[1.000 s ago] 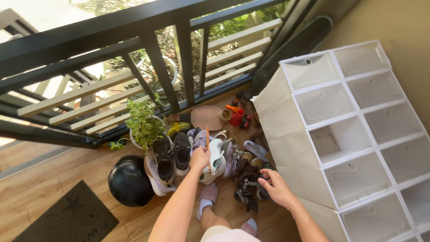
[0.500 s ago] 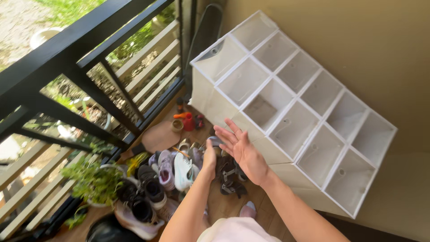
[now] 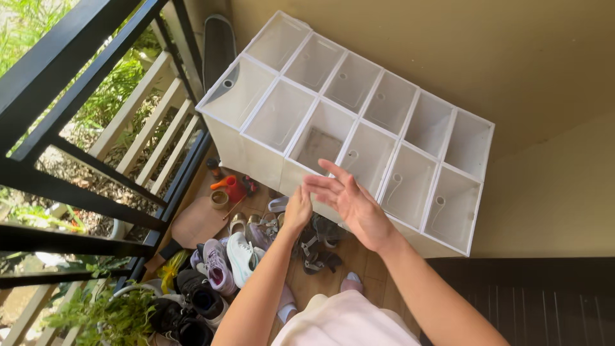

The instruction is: The person stacks white plastic shoe rack drawer modules on the floor, fitting panels and drawers together to build the rack beside a pile of shoes, then lifts and positions the assembled rack upright against the wall.

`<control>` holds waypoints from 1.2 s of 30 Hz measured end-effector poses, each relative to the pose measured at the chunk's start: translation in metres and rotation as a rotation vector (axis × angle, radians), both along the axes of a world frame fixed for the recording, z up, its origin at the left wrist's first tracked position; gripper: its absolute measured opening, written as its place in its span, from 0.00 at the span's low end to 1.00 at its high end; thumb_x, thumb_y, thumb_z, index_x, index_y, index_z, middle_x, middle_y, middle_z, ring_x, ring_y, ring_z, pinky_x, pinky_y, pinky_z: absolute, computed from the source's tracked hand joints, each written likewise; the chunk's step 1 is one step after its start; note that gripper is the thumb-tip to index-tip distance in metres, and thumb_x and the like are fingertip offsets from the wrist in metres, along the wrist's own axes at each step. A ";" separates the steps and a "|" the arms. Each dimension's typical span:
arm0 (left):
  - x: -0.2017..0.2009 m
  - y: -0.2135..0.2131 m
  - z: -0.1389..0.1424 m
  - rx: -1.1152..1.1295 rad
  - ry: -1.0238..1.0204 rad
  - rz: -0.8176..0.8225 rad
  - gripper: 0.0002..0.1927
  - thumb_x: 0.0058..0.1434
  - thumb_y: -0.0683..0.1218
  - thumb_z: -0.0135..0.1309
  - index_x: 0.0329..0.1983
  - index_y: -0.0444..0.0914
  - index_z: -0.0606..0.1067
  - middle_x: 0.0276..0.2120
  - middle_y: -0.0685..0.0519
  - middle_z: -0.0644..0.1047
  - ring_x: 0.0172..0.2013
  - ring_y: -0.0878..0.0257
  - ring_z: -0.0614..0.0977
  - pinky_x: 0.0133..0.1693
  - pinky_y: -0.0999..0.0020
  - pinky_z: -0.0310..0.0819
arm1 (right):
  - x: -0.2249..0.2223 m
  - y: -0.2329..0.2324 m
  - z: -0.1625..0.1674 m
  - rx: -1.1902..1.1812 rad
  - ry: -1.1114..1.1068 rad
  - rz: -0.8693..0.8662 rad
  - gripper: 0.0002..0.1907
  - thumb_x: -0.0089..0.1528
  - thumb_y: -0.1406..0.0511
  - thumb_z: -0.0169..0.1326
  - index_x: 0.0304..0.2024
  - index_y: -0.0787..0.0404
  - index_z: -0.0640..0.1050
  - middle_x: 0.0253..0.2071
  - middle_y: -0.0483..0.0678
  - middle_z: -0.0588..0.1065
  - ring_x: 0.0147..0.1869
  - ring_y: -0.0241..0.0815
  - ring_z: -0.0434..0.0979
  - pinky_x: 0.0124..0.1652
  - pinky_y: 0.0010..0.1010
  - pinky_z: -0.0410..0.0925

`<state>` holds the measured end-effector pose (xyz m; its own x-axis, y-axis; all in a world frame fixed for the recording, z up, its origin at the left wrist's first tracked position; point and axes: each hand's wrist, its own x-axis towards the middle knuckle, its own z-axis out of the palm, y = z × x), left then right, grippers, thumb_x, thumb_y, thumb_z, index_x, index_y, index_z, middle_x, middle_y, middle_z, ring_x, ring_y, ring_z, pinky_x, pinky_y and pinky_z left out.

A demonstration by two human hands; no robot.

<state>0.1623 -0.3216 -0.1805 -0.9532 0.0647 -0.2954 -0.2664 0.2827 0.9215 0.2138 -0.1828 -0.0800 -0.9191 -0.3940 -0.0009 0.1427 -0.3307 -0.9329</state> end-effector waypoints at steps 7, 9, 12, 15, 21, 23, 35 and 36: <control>0.014 0.059 0.000 -0.018 0.130 0.125 0.20 0.68 0.54 0.46 0.54 0.38 0.76 0.51 0.41 0.78 0.53 0.45 0.78 0.57 0.52 0.69 | -0.020 0.158 -0.013 0.385 -0.189 -0.685 0.16 0.71 0.58 0.45 0.54 0.60 0.74 0.47 0.50 0.78 0.49 0.40 0.78 0.47 0.34 0.73; 0.014 0.085 0.002 -0.120 0.259 0.099 0.18 0.68 0.53 0.47 0.53 0.39 0.77 0.49 0.42 0.79 0.53 0.44 0.77 0.58 0.52 0.66 | -0.028 0.225 -0.016 0.320 -0.176 -0.773 0.12 0.71 0.61 0.47 0.53 0.60 0.74 0.45 0.50 0.77 0.45 0.41 0.78 0.42 0.35 0.73; 0.013 0.130 0.000 -0.192 0.326 0.136 0.16 0.68 0.50 0.49 0.54 0.39 0.76 0.50 0.41 0.76 0.54 0.42 0.73 0.57 0.51 0.65 | -0.037 0.334 -0.013 0.242 -0.222 -0.931 0.12 0.73 0.58 0.47 0.51 0.57 0.74 0.42 0.47 0.76 0.43 0.41 0.78 0.42 0.35 0.73; 0.010 0.187 -0.005 -0.320 0.459 0.196 0.19 0.65 0.47 0.54 0.58 0.37 0.73 0.52 0.37 0.73 0.55 0.40 0.71 0.58 0.48 0.62 | -0.044 0.442 -0.009 0.264 -0.206 -1.008 0.11 0.75 0.57 0.46 0.50 0.55 0.74 0.42 0.46 0.75 0.42 0.40 0.77 0.43 0.36 0.73; 0.021 0.343 -0.017 -0.507 0.697 0.213 0.23 0.57 0.43 0.59 0.56 0.34 0.71 0.55 0.36 0.70 0.61 0.37 0.65 0.59 0.45 0.55 | -0.070 0.620 -0.034 0.430 -0.227 -0.910 0.07 0.75 0.60 0.48 0.50 0.55 0.74 0.39 0.43 0.76 0.39 0.36 0.76 0.37 0.31 0.71; 0.027 0.392 -0.025 -0.481 0.617 0.248 0.22 0.58 0.42 0.59 0.56 0.35 0.72 0.56 0.39 0.70 0.61 0.39 0.64 0.61 0.46 0.54 | -0.079 0.650 -0.056 0.474 -0.278 -0.874 0.07 0.74 0.61 0.49 0.50 0.55 0.74 0.38 0.43 0.75 0.36 0.35 0.75 0.35 0.28 0.69; 0.073 0.433 -0.082 -0.553 0.347 0.702 0.36 0.58 0.49 0.63 0.67 0.34 0.64 0.57 0.39 0.68 0.59 0.41 0.66 0.61 0.47 0.56 | -0.051 0.610 -0.160 0.518 -0.736 -0.768 0.30 0.66 0.41 0.45 0.64 0.46 0.63 0.51 0.45 0.73 0.50 0.41 0.73 0.46 0.47 0.67; 0.072 0.425 -0.083 -0.531 0.329 0.717 0.39 0.58 0.50 0.64 0.69 0.35 0.63 0.57 0.39 0.68 0.58 0.41 0.66 0.59 0.47 0.56 | -0.042 0.602 -0.162 0.474 -0.864 -0.738 0.35 0.65 0.35 0.39 0.66 0.44 0.63 0.56 0.47 0.73 0.55 0.47 0.74 0.51 0.56 0.66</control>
